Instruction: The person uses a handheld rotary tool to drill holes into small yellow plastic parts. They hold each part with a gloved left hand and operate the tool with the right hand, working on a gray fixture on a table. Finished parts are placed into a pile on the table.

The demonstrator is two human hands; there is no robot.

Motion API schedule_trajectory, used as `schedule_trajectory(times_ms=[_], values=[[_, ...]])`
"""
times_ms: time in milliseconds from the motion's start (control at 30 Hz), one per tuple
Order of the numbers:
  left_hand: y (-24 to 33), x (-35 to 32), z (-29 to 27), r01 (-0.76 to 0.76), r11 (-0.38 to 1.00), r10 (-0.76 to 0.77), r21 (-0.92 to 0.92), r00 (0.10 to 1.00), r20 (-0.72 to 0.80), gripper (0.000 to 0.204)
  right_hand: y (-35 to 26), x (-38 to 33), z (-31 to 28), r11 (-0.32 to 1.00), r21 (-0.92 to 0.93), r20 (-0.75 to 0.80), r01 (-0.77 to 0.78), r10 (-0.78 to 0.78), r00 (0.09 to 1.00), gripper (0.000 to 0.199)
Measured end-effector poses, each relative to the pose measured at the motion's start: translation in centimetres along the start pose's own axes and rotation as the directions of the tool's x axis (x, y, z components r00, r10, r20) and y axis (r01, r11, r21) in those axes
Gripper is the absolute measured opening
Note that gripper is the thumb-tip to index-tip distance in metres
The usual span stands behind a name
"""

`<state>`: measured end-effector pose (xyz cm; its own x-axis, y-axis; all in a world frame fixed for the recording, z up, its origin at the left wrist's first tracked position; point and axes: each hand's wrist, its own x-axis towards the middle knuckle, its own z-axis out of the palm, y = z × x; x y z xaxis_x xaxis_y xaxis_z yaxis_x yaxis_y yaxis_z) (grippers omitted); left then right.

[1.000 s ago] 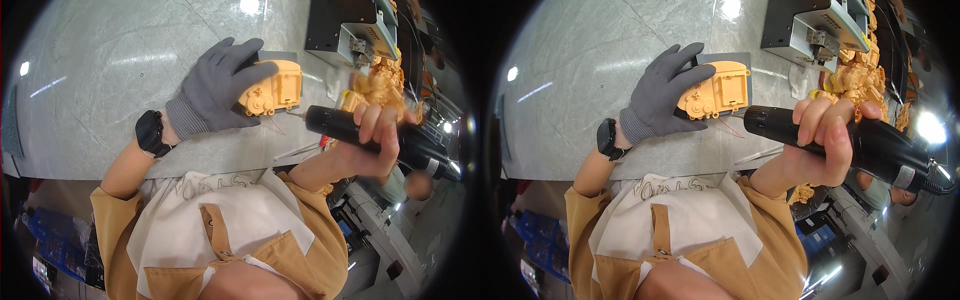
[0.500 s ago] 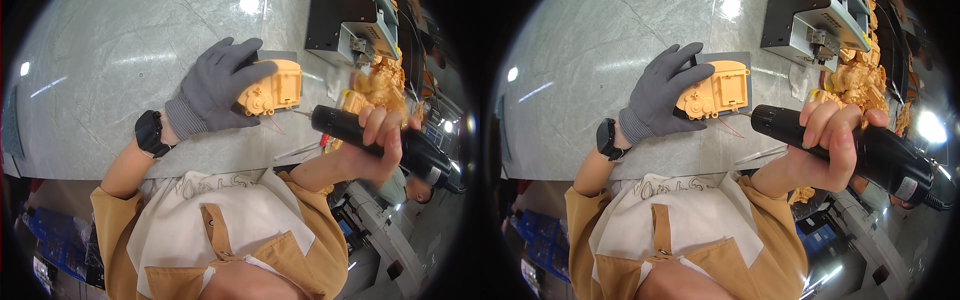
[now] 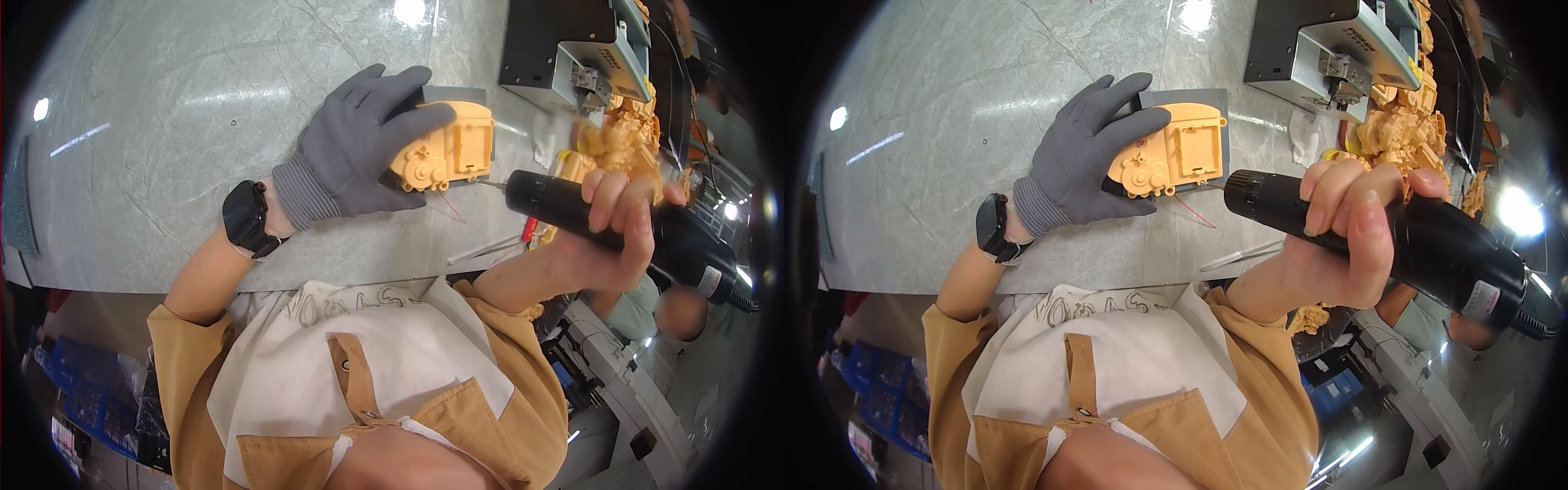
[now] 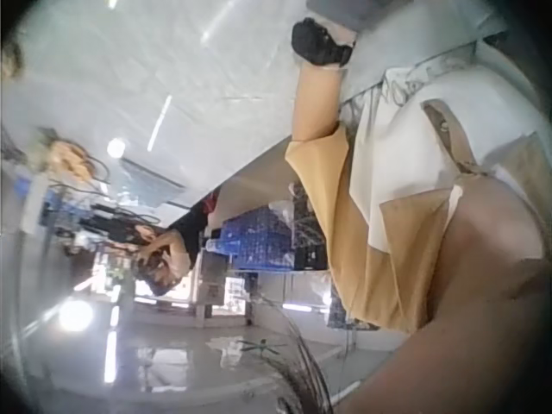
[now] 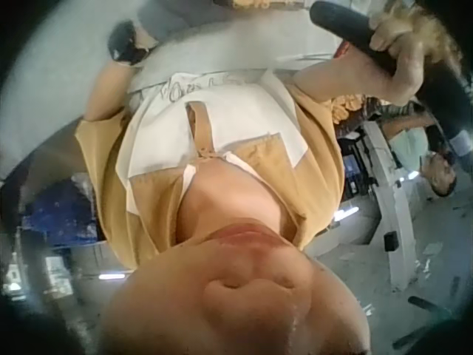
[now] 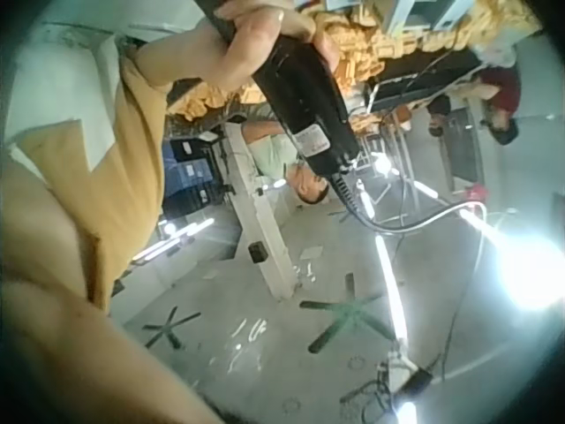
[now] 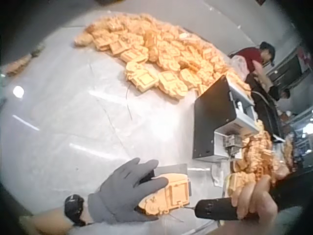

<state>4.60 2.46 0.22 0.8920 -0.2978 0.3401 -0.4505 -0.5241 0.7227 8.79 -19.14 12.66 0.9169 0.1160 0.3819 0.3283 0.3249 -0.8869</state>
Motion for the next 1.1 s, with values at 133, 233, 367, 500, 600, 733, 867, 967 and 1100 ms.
schedule_trajectory(times_ms=[133,233,367,500,600,733,867,967,1100], values=[[0.0,0.0,0.0,-0.001,1.0,0.001,0.006,1.0,-0.002,0.094,0.0,-0.1,0.4,1.0,0.02,0.012,-0.006,0.006,1.0,0.042],[0.0,0.0,-0.1,0.0,1.0,0.0,0.003,1.0,0.005,0.094,0.0,-0.1,0.7,1.0,-0.019,0.033,0.004,-0.003,0.999,0.041],[-0.1,-0.1,0.0,0.002,1.0,-0.002,0.004,1.0,0.003,0.094,0.2,-0.2,1.1,0.998,-0.042,0.028,0.046,-0.045,0.999,0.041],[-0.1,-0.1,0.0,-0.007,1.0,0.007,-0.003,1.0,-0.005,0.094,0.4,-0.4,1.3,0.996,-0.056,0.037,0.073,-0.071,0.997,0.043],[-0.1,0.0,-0.1,-0.015,1.0,0.015,-0.003,1.0,-0.015,0.093,0.4,-0.6,1.6,0.995,-0.056,0.062,0.079,-0.075,0.995,0.044],[0.0,0.1,-0.3,0.009,1.0,-0.009,0.01,1.0,0.014,0.091,0.2,-0.6,1.9,0.991,-0.08,0.201,0.105,-0.087,0.976,0.045],[-0.2,0.3,-0.3,0.005,0.999,-0.004,-0.047,1.0,0.006,0.089,-0.1,-0.4,1.8,0.982,-0.176,0.321,0.065,-0.005,0.947,0.043],[-0.3,0.4,-0.1,-0.007,0.999,0.006,-0.044,1.0,-0.006,0.087,-0.3,-0.4,1.6,0.978,-0.207,0.338,0.013,0.059,0.939,0.043],[-0.3,0.3,-0.2,0.004,1.0,-0.004,-0.028,1.0,0.011,0.085,0.0,-0.8,1.6,0.98,-0.2,0.306,0.005,0.057,0.95,0.044]])
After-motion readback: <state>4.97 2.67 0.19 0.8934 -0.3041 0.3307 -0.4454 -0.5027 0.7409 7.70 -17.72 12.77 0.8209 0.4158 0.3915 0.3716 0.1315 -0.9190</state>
